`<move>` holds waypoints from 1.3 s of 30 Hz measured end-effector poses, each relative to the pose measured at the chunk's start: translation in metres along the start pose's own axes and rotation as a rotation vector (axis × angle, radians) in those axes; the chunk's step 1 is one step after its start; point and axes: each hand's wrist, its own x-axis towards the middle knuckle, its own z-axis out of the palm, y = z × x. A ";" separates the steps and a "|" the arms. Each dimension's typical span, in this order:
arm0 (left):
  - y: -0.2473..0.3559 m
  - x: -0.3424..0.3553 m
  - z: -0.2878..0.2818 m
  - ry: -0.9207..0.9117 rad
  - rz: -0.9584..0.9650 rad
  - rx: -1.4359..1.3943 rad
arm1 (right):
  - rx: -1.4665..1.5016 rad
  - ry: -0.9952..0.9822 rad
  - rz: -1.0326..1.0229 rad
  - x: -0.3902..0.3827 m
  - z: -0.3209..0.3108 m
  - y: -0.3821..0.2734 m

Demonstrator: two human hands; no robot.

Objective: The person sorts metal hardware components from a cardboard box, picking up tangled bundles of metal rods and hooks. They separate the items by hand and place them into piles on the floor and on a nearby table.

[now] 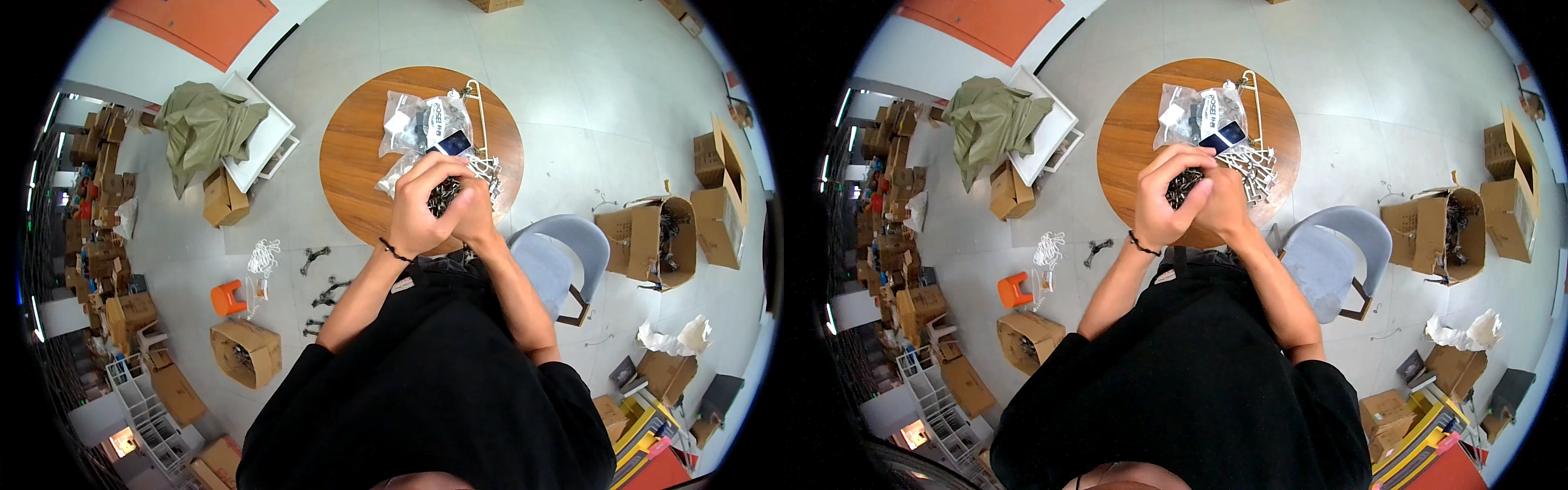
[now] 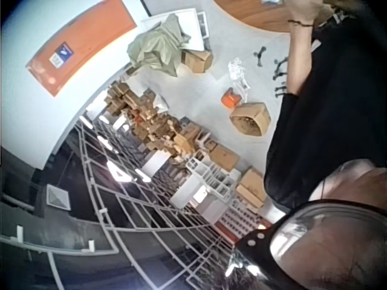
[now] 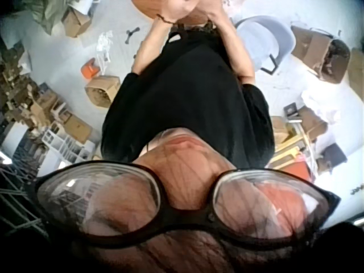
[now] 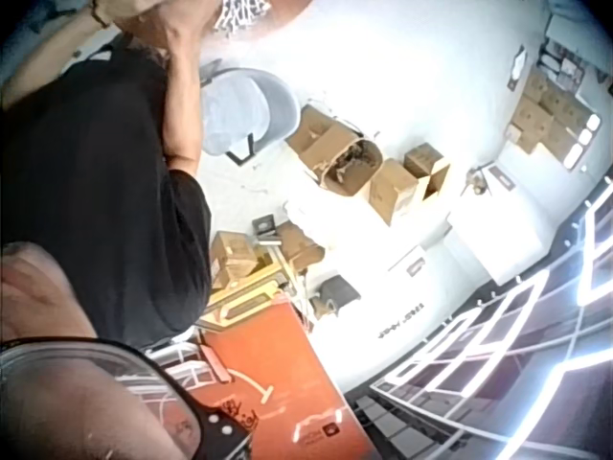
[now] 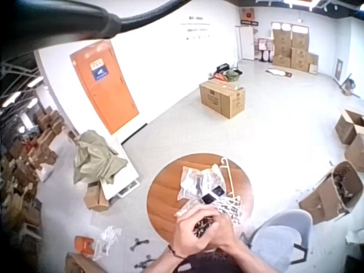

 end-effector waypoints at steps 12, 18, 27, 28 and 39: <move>-0.034 -0.013 0.033 0.147 -0.026 -0.033 | 0.038 -0.209 0.229 -0.008 -0.017 0.015; -0.093 -0.049 0.023 -0.014 -0.347 -0.374 | -0.157 -0.351 0.437 -0.042 -0.026 0.062; -0.326 -0.255 -0.004 0.024 -1.013 0.425 | -0.423 -0.424 0.841 -0.193 -0.067 0.134; -0.340 -0.261 -0.002 -0.004 -1.058 0.480 | -0.444 -0.414 0.888 -0.207 -0.070 0.133; -0.431 -0.238 0.053 -0.138 -1.068 0.710 | -0.512 -0.288 1.139 -0.241 -0.092 0.115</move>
